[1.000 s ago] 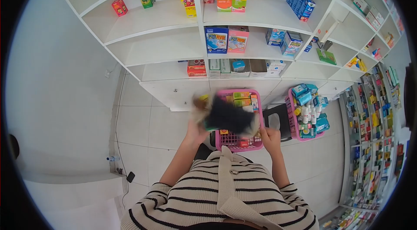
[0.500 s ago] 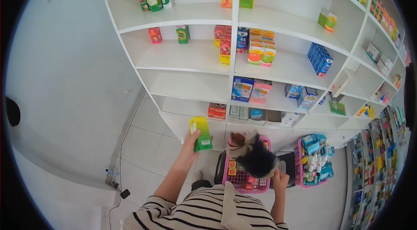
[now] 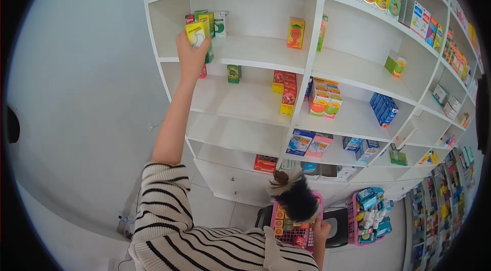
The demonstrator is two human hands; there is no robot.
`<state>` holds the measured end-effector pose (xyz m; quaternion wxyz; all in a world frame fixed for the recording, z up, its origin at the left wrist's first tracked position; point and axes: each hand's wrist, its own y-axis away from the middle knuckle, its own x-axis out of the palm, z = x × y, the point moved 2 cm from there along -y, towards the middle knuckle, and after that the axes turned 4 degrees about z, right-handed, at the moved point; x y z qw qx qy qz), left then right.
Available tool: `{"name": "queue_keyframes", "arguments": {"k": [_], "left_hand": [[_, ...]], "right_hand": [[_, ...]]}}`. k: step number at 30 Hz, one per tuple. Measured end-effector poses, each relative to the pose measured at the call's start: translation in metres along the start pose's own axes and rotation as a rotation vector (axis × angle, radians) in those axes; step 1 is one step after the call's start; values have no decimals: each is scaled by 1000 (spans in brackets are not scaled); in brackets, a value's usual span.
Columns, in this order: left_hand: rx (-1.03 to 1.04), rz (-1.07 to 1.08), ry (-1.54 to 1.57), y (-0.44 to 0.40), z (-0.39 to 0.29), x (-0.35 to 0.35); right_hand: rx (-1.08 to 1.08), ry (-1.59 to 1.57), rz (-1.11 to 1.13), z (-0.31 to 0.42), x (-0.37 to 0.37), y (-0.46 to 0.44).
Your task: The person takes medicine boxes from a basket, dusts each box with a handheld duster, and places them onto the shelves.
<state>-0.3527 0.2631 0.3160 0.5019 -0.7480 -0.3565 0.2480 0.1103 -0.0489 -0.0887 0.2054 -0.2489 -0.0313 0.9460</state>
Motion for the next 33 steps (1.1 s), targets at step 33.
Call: {"name": "queue_keyframes", "arguments": {"k": [33], "left_hand": [[-308, 567, -305, -96, 161, 130]], "right_hand": [[155, 110, -71, 33, 128, 15]]}}
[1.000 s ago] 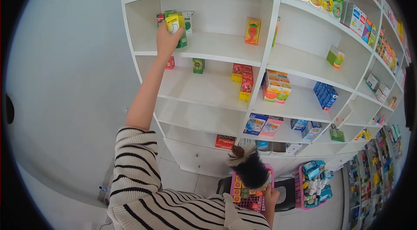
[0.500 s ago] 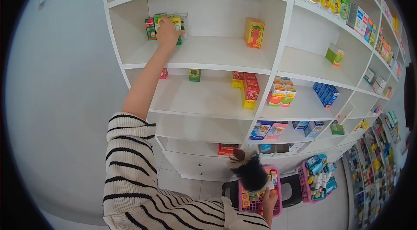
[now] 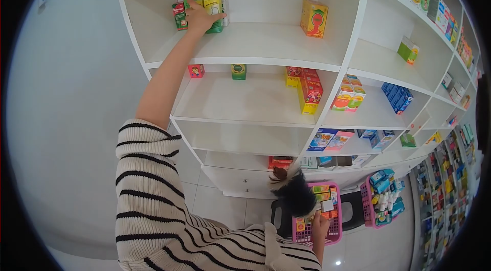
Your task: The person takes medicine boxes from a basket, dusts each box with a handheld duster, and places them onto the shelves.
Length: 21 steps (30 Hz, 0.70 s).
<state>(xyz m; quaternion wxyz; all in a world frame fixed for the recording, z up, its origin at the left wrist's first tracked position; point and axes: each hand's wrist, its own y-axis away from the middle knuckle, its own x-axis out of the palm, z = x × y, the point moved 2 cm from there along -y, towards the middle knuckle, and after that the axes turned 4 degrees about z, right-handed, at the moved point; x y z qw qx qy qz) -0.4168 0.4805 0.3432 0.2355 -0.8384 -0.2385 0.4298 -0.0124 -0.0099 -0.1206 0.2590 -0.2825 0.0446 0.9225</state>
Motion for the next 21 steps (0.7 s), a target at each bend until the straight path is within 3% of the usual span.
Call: {"name": "queue_keyframes", "arguments": {"k": [6, 8, 11, 12, 14, 21], "left_hand": [[-74, -31, -197, 10, -6, 3], [-7, -198, -261, 8, 7, 5], [84, -227, -132, 7, 22, 8], [86, -220, -135, 3, 23, 5], [-122, 183, 267, -6, 25, 1], [-88, 127, 213, -1, 20, 4]], "right_hand": [[1, -2, 48, -3, 3, 9], [-21, 16, 12, 1, 1, 12], [32, -14, -12, -15, 1, 15], [39, -15, -10, -20, 3, 15], [61, -16, -16, -26, 3, 14], [17, 27, 8, -22, 9, 7]]}}
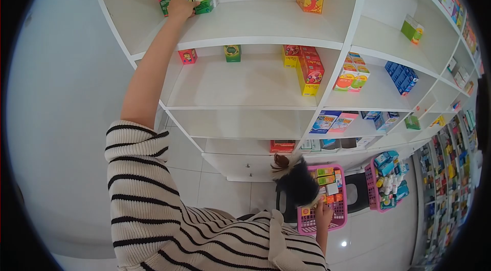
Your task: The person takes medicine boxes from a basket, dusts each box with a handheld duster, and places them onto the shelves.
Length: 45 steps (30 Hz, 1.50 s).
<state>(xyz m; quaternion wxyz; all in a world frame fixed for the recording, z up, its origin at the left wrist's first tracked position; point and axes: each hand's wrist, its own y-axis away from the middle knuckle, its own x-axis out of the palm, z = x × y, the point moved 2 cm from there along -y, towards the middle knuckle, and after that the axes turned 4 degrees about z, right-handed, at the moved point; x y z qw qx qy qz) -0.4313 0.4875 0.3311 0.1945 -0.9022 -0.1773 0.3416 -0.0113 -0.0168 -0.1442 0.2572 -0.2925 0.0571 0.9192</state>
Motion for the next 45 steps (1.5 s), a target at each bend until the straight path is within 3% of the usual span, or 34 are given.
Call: {"name": "queue_keyframes", "arguments": {"k": [2, 3, 6, 10, 13, 15, 16, 18, 19, 21, 23, 26, 30, 32, 35, 37, 41, 43, 45], "left_hand": [[85, -148, -264, -8, 9, 0], [84, -138, -268, -12, 14, 1], [238, -402, -472, -10, 20, -2], [334, -256, -231, -10, 22, -10], [319, -276, -279, -19, 31, -10], [540, -347, -128, -57, 68, -6], [544, -276, -119, -59, 76, -13], [399, -157, -248, -41, 53, -34], [459, -276, -358, -36, 55, -39], [537, -548, -362, 86, -17, -26], [549, -547, -210, 194, -61, 4], [559, -398, -62, 352, -86, 94], [252, 333, 187, 542, -43, 262], [161, 541, 160, 631, 2, 339], [223, 653, 121, 714, 21, 408], [177, 909, -7, 744, 24, 448], [234, 948, -206, 780, 15, 528], [456, 758, -277, 788, 17, 572], [450, 763, -318, 787, 11, 595]], "right_hand": [[-3, -12, 10, -1, 3, -3], [-8, -24, 21, -1, 4, -4], [-1, 13, 42, 6, 0, -4], [16, -17, 48, 8, -7, 1], [44, -23, 47, -15, -13, 5], [14, 67, 38, -26, -28, 9], [-1, 39, 26, -16, -42, 9], [56, 127, 30, -44, -65, 9], [133, 142, 43, -42, -83, 9], [230, 107, 43, -76, -110, 12], [307, 86, 0, -110, -135, 12], [400, 17, 17, -112, -180, 11], [420, 8, 62, -145, -214, 6], [396, 45, 85, -162, -226, 2], [364, 95, 145, -189, -243, 2], [439, 92, 204, -198, -251, 2], [505, 99, 236, -212, -267, 8], [521, 120, 236, -217, -273, 13], [541, 156, 259, -225, -281, 23]]}}
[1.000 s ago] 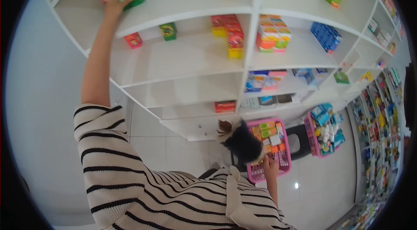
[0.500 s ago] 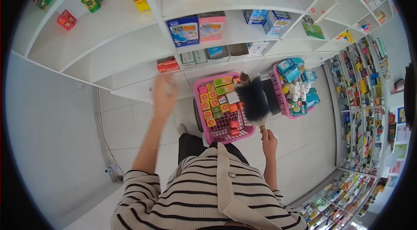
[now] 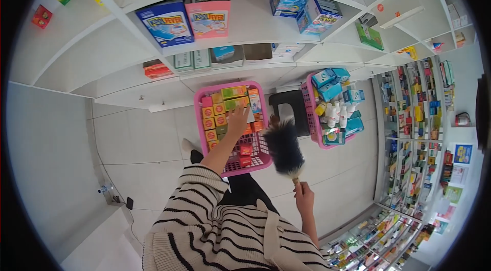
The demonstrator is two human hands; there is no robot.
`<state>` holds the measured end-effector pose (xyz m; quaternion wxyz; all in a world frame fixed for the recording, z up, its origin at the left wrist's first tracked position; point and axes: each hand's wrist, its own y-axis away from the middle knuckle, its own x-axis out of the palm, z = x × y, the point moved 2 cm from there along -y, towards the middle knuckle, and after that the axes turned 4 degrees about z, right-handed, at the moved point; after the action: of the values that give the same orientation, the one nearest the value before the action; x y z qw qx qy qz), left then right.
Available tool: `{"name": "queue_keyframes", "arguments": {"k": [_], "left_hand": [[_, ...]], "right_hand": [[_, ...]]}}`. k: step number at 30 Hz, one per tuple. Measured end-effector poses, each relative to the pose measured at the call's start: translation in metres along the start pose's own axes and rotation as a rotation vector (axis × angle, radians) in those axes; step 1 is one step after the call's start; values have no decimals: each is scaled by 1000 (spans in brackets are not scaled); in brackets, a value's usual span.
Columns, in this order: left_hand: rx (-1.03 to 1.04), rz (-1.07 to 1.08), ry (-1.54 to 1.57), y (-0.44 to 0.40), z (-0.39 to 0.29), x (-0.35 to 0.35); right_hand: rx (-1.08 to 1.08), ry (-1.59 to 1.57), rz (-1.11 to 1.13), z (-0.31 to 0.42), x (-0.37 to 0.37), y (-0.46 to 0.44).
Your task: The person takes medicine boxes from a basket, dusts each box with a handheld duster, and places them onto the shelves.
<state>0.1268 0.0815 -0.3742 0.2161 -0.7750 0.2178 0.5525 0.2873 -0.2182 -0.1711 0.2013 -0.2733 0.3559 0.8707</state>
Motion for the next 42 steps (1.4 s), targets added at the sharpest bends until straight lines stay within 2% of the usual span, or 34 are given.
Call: {"name": "queue_keyframes", "arguments": {"k": [2, 4, 5, 7, 15, 19, 22, 24, 25, 26, 28, 29, 31, 32, 35, 36, 37, 38, 40, 41, 42], "left_hand": [[-27, 71, -227, -5, 5, 32], [5, 23, -250, -1, 7, 45], [-17, 91, -143, 1, 6, 37], [-26, 160, -47, 5, 4, 16], [17, 31, 429, 18, -2, -77], [23, -53, 617, 22, -23, -165], [46, -107, 698, 40, -28, -211], [2, -103, 1115, 51, -40, -236], [-12, -139, 1292, 53, -50, -248], [-4, -151, 1280, 54, -59, -260], [-131, -169, 1591, 60, -78, -285], [-126, -178, 1584, 63, -85, -295], [-463, -149, 1940, 68, -92, -306], [-454, -162, 1937, 72, -93, -311], [-437, -212, 1958, 80, -90, -327], [-319, -263, 1988, 86, -89, -335], [-202, -310, 2012, 93, -89, -340], [-187, -325, 2005, 98, -82, -330], [-177, -162, 2042, 107, -68, -293], [-264, -31, 2027, 118, -74, -290], [-256, -32, 2025, 120, -76, -287]], "right_hand": [[33, -14, 5, -13, -3, 5], [53, -14, 12, -19, -9, 8], [46, -13, 6, -22, -10, 7], [38, -48, -6, -19, -15, 8], [-41, -181, 1, 2, -18, -14], [-136, -317, 2, 15, -12, -23], [-225, -178, 53, 43, -9, -30], [-472, -437, 162, 59, 5, -39], [-480, -558, 299, 74, 9, -40], [-498, -564, 302, 87, 11, -40], [-594, -783, 505, 126, 13, -29], [-663, -752, 538, 134, 15, -30], [-611, -808, 603, 147, 16, -24], [-544, -861, 663, 151, 18, -19], [-537, -938, 703, 160, 28, -12], [-531, -978, 721, 166, 33, -11], [-475, -1151, 737, 173, 38, -1], [-493, -1147, 747, 180, 38, 6], [-380, -1265, 812, 190, 36, 21], [-444, -1183, 813, 192, 37, 23], [-452, -1183, 813, 193, 39, 24]]}}
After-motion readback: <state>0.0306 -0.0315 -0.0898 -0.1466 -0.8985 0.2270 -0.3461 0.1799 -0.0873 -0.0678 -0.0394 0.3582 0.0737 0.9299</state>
